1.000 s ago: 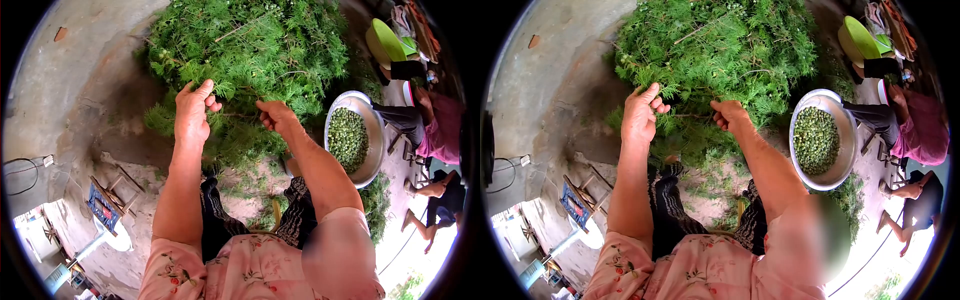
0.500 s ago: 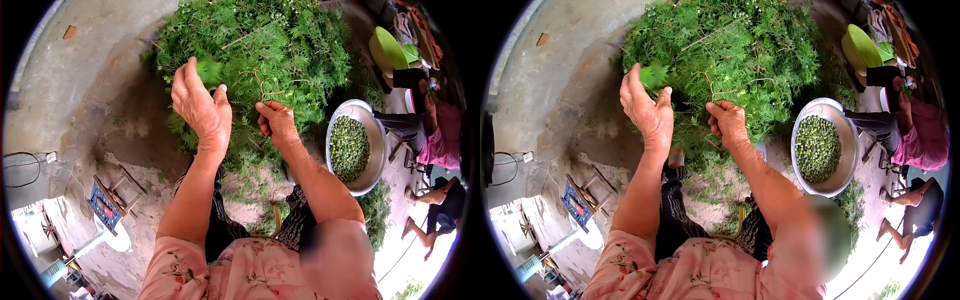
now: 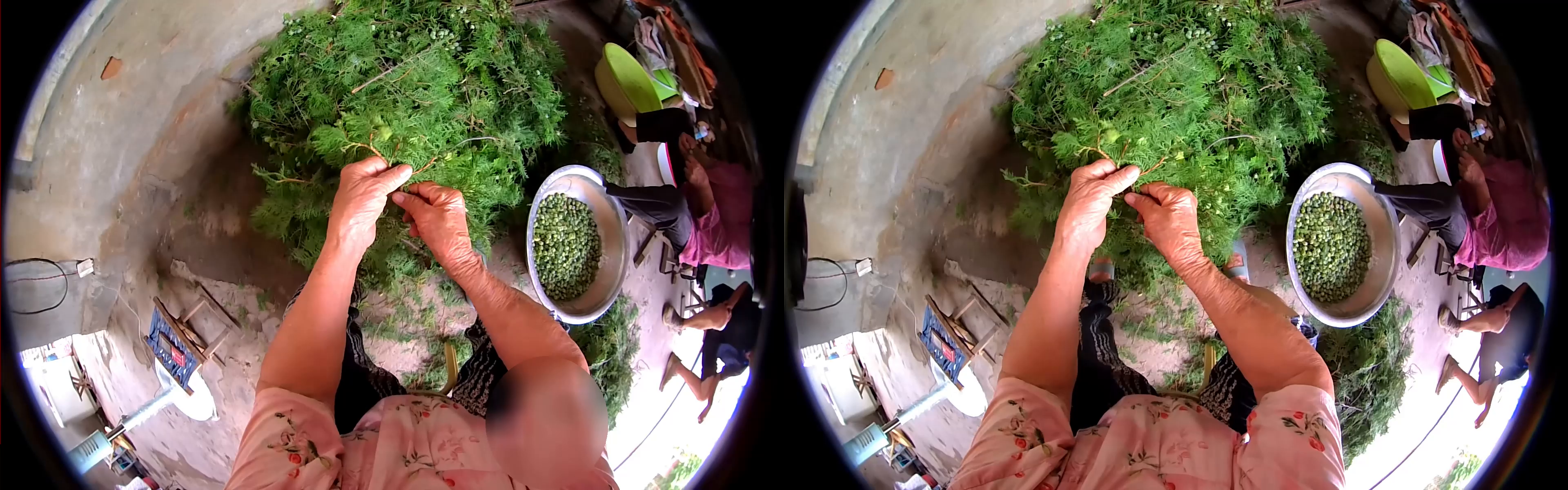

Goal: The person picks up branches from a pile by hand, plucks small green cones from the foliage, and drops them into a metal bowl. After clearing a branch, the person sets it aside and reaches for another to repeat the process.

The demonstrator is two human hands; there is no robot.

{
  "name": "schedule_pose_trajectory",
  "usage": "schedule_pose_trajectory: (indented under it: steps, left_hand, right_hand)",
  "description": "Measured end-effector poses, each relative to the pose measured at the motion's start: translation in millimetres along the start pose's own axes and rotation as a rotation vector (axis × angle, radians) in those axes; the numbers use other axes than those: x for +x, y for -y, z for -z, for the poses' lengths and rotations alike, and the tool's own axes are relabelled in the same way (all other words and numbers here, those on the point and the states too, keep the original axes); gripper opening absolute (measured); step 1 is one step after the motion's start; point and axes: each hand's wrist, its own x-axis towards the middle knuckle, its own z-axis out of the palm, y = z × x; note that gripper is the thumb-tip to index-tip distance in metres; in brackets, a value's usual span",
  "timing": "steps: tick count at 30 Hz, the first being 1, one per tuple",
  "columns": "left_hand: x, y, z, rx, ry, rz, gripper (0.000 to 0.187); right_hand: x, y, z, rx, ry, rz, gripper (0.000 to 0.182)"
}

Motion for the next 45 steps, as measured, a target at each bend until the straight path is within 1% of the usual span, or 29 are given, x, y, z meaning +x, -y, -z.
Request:
schedule_pose_trajectory:
  steps: [4,5,7,8,9,11,12,13,15,16,17,19,20,21,23,24,25,27,28,30,32,33,35,37,39,40,41,43,45]
  left_hand:
    - [-6.0,-10.6,-9.3,-0.053,-0.108,-0.047,0.024]
    - [-5.2,-8.1,-4.4,-0.052,-0.108,-0.050,0.024]
    - [-5.3,-8.9,4.2,0.012,-0.062,-0.119,0.023]
    - [-6.3,-6.8,-1.7,0.024,-0.080,-0.183,0.024]
    - [-6.5,-5.6,-2.0,0.023,-0.077,-0.182,0.024]
    - [-6.6,-2.6,-1.0,0.056,-0.086,-0.117,0.023]
    - [-7.4,-3.7,-2.1,0.055,-0.086,-0.116,0.023]
    - [-8.7,-6.2,-4.1,0.047,-0.083,-0.078,0.020]
    - [-8.6,-5.4,-3.1,0.039,-0.078,-0.040,0.018]
    - [-6.8,-1.5,1.2,0.096,-0.045,-0.052,0.011]
    - [-5.9,0.9,3.6,0.152,-0.013,-0.063,0.005]
    - [-6.9,0.2,-1.7,0.147,0.003,-0.108,0.003]
    - [-7.8,-0.5,-4.0,0.141,0.019,-0.154,0.006]
    - [-8.8,-1.0,-4.7,0.140,0.020,-0.154,0.006]
    - [-10.6,-1.9,-5.9,0.128,0.043,-0.119,0.008]
    - [-11.1,-2.2,-6.7,0.128,0.044,-0.118,0.008]
    - [-11.7,-2.4,-7.4,0.119,0.049,-0.087,0.008]
    - [-13.8,-3.7,-10.2,0.110,0.054,-0.056,0.007]
    - [-15.5,-5.1,-11.9,0.024,0.070,-0.044,0.005]
    - [-15.0,-1.3,-11.5,-0.061,0.087,-0.032,0.004]
    - [-11.6,11.1,-8.4,-0.131,0.151,-0.116,0.007]
    - [-14.5,6.8,-8.5,-0.135,0.151,-0.117,0.007]
    - [-23.6,-6.2,-3.8,-0.010,0.020,-0.100,0.022]
    - [-22.9,-3.1,2.6,0.040,0.025,-0.139,0.022]
    - [-23.1,-6.4,0.5,-0.050,0.169,-0.114,0.009]
    - [-19.4,-1.2,3.1,0.025,0.159,-0.128,0.006]
    - [-18.2,-1.0,2.6,0.028,0.160,-0.128,0.006]
    - [-16.9,-0.8,0.8,0.079,0.199,-0.109,0.006]
    - [-20.2,-7.0,-5.5,0.069,0.235,-0.115,0.008]
  right_hand:
    - [5.3,18.0,12.8,-0.110,-0.047,-0.061,0.010]
    - [8.5,17.5,18.7,-0.005,-0.073,-0.030,0.016]
    - [12.6,25.0,29.5,0.034,-0.170,0.036,0.026]
    - [16.2,23.2,36.0,0.093,-0.099,0.135,0.042]
    - [15.9,26.9,35.6,0.092,-0.102,0.135,0.042]
    - [13.7,36.1,32.7,0.351,0.022,0.060,0.050]
    - [14.1,35.1,36.2,0.340,0.118,0.004,0.060]
    - [15.8,32.7,34.8,0.340,0.117,0.003,0.060]
    - [17.9,31.7,27.3,0.436,0.111,-0.183,0.060]
    - [15.4,36.5,26.6,0.465,0.116,-0.256,0.059]
    - [11.8,42.4,23.5,0.465,0.115,-0.257,0.059]
    - [6.4,52.1,15.4,0.402,-0.007,-0.237,0.052]
    - [6.0,55.3,12.4,0.398,-0.072,-0.230,0.044]
    - [11.0,47.9,14.6,0.398,-0.072,-0.231,0.044]
    - [26.2,24.8,20.7,0.228,-0.037,-0.033,0.034]
    - [28.1,23.5,20.7,0.211,-0.084,0.053,0.028]
    - [30.8,21.0,20.4,0.211,-0.083,0.052,0.028]
    - [33.7,20.4,18.9,-0.243,-0.208,0.430,0.029]
    - [32.4,26.2,19.0,-0.389,-0.264,0.520,0.029]
    - [29.3,31.7,18.1,-0.458,-0.310,0.519,0.028]
    - [30.7,28.5,20.0,-0.556,-0.446,0.557,0.026]
    - [32.9,33.2,33.9,-0.454,-0.460,0.450,0.030]
    - [54.7,26.0,73.4,-0.214,-0.476,0.285,0.027]
    - [36.8,44.3,76.9,0.160,-0.192,0.083,0.024]
    - [30.3,38.8,70.6,0.337,-0.072,0.002,0.022]
    - [29.7,37.9,69.2,0.462,0.009,-0.065,0.025]
    - [29.5,37.9,65.5,0.465,0.009,-0.064,0.025]
    - [28.1,38.4,57.9,0.561,0.128,-0.150,0.032]
    - [25.0,35.5,53.1,0.473,0.190,-0.133,0.043]
